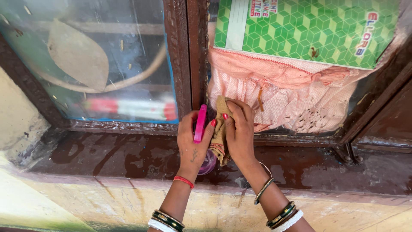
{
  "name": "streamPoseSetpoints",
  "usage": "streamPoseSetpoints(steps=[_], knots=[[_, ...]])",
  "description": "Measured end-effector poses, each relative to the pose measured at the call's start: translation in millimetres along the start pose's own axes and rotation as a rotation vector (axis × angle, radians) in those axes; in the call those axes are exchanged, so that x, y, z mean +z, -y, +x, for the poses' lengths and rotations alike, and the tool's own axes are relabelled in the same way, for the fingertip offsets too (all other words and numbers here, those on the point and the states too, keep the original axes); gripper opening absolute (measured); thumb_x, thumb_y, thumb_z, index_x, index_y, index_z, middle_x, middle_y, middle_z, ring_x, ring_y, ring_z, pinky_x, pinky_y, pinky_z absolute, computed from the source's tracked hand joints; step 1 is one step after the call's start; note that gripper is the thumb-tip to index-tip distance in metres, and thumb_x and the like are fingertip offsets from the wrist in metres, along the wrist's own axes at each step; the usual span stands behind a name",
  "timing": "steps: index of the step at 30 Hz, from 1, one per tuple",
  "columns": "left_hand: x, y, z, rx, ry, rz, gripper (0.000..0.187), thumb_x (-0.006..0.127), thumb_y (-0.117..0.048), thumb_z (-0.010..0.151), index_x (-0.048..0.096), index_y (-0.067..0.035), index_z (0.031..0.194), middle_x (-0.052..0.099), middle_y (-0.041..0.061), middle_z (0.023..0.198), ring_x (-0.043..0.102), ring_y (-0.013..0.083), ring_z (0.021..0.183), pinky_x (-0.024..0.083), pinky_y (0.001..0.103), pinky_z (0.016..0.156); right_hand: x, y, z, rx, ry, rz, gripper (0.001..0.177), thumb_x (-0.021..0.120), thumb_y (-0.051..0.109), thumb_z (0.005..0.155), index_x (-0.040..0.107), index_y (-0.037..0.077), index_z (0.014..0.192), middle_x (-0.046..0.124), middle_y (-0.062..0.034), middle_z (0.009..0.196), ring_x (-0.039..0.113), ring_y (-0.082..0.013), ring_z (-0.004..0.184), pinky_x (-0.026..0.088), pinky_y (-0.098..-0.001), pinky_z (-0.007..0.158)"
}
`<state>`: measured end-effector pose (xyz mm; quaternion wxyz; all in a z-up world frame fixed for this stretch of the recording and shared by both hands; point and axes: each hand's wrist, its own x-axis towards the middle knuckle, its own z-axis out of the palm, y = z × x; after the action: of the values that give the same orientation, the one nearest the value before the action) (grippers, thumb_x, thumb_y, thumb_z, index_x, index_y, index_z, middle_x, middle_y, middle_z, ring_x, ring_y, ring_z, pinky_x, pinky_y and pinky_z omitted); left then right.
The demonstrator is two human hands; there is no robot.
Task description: The person cleans a glass window pane by spraying a liquid from a pink bottle and wiping the glass with a cloth, handling both the bottle and the cloth simultaneously or in alternation.
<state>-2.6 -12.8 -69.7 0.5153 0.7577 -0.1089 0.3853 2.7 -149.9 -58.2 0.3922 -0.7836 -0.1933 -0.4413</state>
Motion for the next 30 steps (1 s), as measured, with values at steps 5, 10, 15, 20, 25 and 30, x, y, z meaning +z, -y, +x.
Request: streamPoseSetpoints(steps=[5, 10, 15, 20, 25, 30], knots=[[-10.6, -10.7, -1.5, 0.17, -0.009, -0.028, 0.063, 0.083, -0.027, 0.08, 0.057, -0.001, 0.132, 0.063, 0.017, 0.123, 0.058, 0.0356, 0.116, 0.045, 0.045, 0.102, -4.0, 7.6, 6.9, -0.035, -0.013, 0.016, 0.04, 0.058, -0.005, 0.092, 0.059, 0.0, 0.131, 0.056, -0.0164, 0.133, 0.054, -0.0351, 0.126, 0.042, -0.0428, 0.109], [-10.5, -7.9, -3.1, 0.124, 0.01, 0.016, 0.068, 0.087, -0.027, 0.079, 0.058, -0.002, 0.135, 0.063, 0.016, 0.127, 0.058, 0.0346, 0.117, 0.044, 0.045, 0.105, -4.4, 5.9, 11.2, -0.096, -0.015, -0.021, 0.037, 0.06, -0.004, 0.094, 0.058, 0.0, 0.131, 0.057, -0.0155, 0.133, 0.053, -0.0347, 0.125, 0.037, -0.0458, 0.113], [-22.0, 3.4, -7.4, 0.118, 0.143, -0.114, 0.113, 0.087, -0.034, 0.064, 0.03, -0.001, 0.156, 0.055, 0.019, 0.14, 0.05, 0.035, 0.131, 0.037, 0.047, 0.114, -9.6, 3.0, 8.6, -0.067, -0.001, 0.016, 0.04, 0.058, -0.005, 0.091, 0.058, 0.0, 0.131, 0.056, -0.016, 0.134, 0.052, -0.0349, 0.126, 0.04, -0.0436, 0.111], [-33.5, 2.3, -5.7, 0.149, 0.147, -0.26, 0.116, 0.065, -0.068, 0.08, 0.018, -0.002, 0.164, 0.045, 0.021, 0.152, 0.04, 0.0365, 0.145, 0.025, 0.05, 0.124, -18.1, 1.3, 22.7, -0.071, -0.042, -0.012, 0.038, 0.058, -0.005, 0.091, 0.058, -0.001, 0.129, 0.056, -0.0162, 0.134, 0.052, -0.0354, 0.125, 0.041, -0.0425, 0.108], [-35.7, -20.0, 28.6, 0.286, 0.086, -0.127, 0.104, 0.044, -0.078, 0.092, 0.028, -0.003, 0.162, 0.044, 0.021, 0.157, 0.037, 0.0367, 0.15, 0.023, 0.051, 0.127, -30.3, 7.2, 54.7, -0.141, -0.113, -0.029, 0.038, 0.059, -0.005, 0.092, 0.058, -0.001, 0.13, 0.055, -0.0159, 0.133, 0.051, -0.0345, 0.126, 0.04, -0.0436, 0.11], [-30.3, -54.4, 71.7, 0.495, 0.011, -0.005, 0.085, 0.058, -0.058, 0.095, 0.04, -0.002, 0.157, 0.043, 0.021, 0.157, 0.035, 0.0425, 0.151, 0.025, 0.052, 0.129, -42.0, 23.2, 96.4, -0.221, -0.18, -0.028, 0.037, 0.06, -0.004, 0.093, 0.059, 0.0, 0.13, 0.056, -0.0144, 0.134, 0.051, -0.0334, 0.126, 0.041, -0.0421, 0.11]])
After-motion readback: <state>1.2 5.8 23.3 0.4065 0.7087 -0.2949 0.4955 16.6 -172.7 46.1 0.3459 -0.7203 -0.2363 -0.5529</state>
